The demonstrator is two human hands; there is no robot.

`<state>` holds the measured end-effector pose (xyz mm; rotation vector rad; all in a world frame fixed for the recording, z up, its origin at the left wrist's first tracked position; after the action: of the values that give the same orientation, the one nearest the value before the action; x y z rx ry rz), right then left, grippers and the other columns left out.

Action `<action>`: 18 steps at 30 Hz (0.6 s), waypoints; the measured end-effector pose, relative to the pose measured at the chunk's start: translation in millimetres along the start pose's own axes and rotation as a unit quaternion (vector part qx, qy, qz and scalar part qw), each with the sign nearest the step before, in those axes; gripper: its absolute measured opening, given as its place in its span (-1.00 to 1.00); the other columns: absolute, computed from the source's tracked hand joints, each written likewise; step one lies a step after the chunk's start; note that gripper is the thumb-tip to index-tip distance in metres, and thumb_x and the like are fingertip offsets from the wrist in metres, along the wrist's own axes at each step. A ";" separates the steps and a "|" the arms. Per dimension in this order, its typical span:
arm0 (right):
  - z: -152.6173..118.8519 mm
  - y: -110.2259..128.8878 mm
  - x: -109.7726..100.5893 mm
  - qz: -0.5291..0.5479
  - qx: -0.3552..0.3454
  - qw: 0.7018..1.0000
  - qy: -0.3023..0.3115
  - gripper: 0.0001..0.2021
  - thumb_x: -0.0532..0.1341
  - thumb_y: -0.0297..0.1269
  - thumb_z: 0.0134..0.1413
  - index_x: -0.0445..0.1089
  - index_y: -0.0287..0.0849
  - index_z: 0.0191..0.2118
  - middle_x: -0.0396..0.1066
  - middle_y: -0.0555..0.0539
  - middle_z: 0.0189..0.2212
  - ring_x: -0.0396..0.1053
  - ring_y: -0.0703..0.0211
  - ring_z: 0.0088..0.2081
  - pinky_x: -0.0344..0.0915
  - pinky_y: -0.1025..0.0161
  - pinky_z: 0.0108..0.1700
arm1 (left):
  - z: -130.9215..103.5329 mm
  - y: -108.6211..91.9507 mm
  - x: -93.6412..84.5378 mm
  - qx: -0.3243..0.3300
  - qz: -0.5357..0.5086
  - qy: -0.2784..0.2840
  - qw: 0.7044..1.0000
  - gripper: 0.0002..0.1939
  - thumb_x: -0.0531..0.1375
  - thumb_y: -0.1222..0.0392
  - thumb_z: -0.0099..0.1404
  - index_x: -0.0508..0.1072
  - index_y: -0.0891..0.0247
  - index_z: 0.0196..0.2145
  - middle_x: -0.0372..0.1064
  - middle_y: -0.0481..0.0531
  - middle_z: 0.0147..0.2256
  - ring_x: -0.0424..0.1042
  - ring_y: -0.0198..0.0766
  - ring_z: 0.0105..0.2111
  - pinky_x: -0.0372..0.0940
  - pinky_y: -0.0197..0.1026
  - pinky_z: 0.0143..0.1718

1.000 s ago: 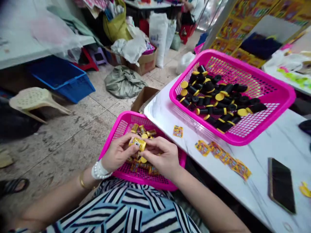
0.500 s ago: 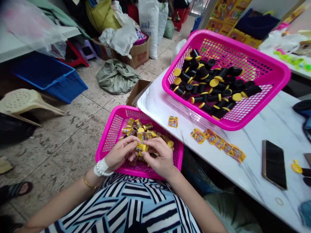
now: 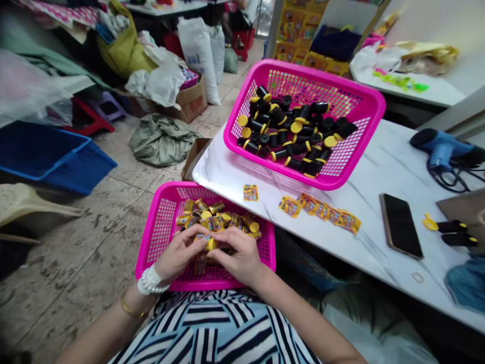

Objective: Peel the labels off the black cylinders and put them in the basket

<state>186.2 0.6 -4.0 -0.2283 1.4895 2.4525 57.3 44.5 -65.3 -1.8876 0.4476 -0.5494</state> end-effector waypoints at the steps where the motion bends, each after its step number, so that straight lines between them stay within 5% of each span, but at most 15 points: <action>1: 4.7 3.6 -1.4 0.000 -0.003 1.000 0.017 -0.72 0.40 -0.33 0.09 0.52 -0.13 -0.04 0.54 -0.13 -0.27 0.51 0.15 -0.27 0.48 0.26 -0.28 | 0.5 -4.0 -0.4 0.009 0.026 0.005 1.000 -0.67 0.26 -0.07 0.25 0.43 0.25 -0.21 0.31 -0.10 -0.41 0.27 -0.40 -0.50 0.22 -0.34 -0.49; 5: 33.0 15.5 -36.6 -0.123 -0.036 0.992 -0.008 -0.69 0.35 -0.21 0.16 0.50 -0.09 0.02 0.51 -0.16 -0.13 0.49 0.07 -0.14 0.48 0.14 -0.10 | 3.4 -24.6 -9.4 0.070 0.176 0.002 0.982 -0.71 0.17 -0.04 0.32 0.46 0.23 -0.16 0.38 -0.03 -0.40 0.35 -0.29 -0.47 0.27 -0.25 -0.45; 8: 51.1 0.0 -76.2 -0.322 -0.009 0.941 -0.099 -0.71 0.28 -0.18 0.22 0.51 -0.12 0.02 0.47 -0.19 -0.15 0.43 -0.01 -0.12 0.41 0.04 -0.05 | 0.7 -50.9 -33.9 0.172 0.320 -0.125 0.923 -0.72 0.21 0.03 0.29 0.50 0.23 -0.12 0.49 0.11 -0.19 0.46 -0.10 -0.20 0.35 -0.07 -0.14; 11: 62.0 -36.2 -88.1 -0.437 0.054 0.894 -0.084 -0.73 0.30 -0.17 0.19 0.54 -0.10 -0.03 0.44 -0.17 -0.19 0.38 -0.02 -0.14 0.36 0.06 -0.09 | -7.7 -67.2 -50.0 0.236 0.380 -0.233 0.863 -0.70 0.24 0.06 0.26 0.51 0.24 -0.09 0.48 0.17 -0.06 0.42 -0.01 -0.03 0.26 0.02 0.06; 14: 67.0 -61.8 -87.6 -0.440 0.093 0.891 -0.068 -0.87 0.31 -0.22 0.18 0.58 -0.10 -0.20 0.44 -0.11 -0.27 0.36 0.02 -0.19 0.31 0.12 -0.15 | 0.1 -59.8 -44.0 0.197 0.339 -0.199 0.898 -0.74 0.23 0.06 0.28 0.53 0.21 -0.12 0.50 0.13 -0.13 0.46 -0.10 -0.16 0.33 -0.10 -0.10; 18: 73.0 -67.8 -84.7 -0.420 0.101 0.899 -0.069 -0.88 0.27 -0.37 0.18 0.50 -0.15 -0.39 0.44 -0.08 -0.35 0.35 0.04 -0.23 0.25 0.16 -0.19 | 17.1 -55.5 -17.6 0.148 0.249 -0.145 0.946 -0.74 0.26 0.05 0.25 0.55 0.23 -0.17 0.52 0.09 -0.26 0.46 -0.18 -0.31 0.33 -0.19 -0.25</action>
<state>287.6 83.2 -5.0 -0.5158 1.2111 1.5805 55.4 87.0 -22.0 -1.4594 0.5860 0.0037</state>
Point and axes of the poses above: each hand's wrist, its own z-axis towards the middle knuckle, its own x-axis out of the palm, y = z × x, the point moved 9 cm from there along z, towards the middle knuckle
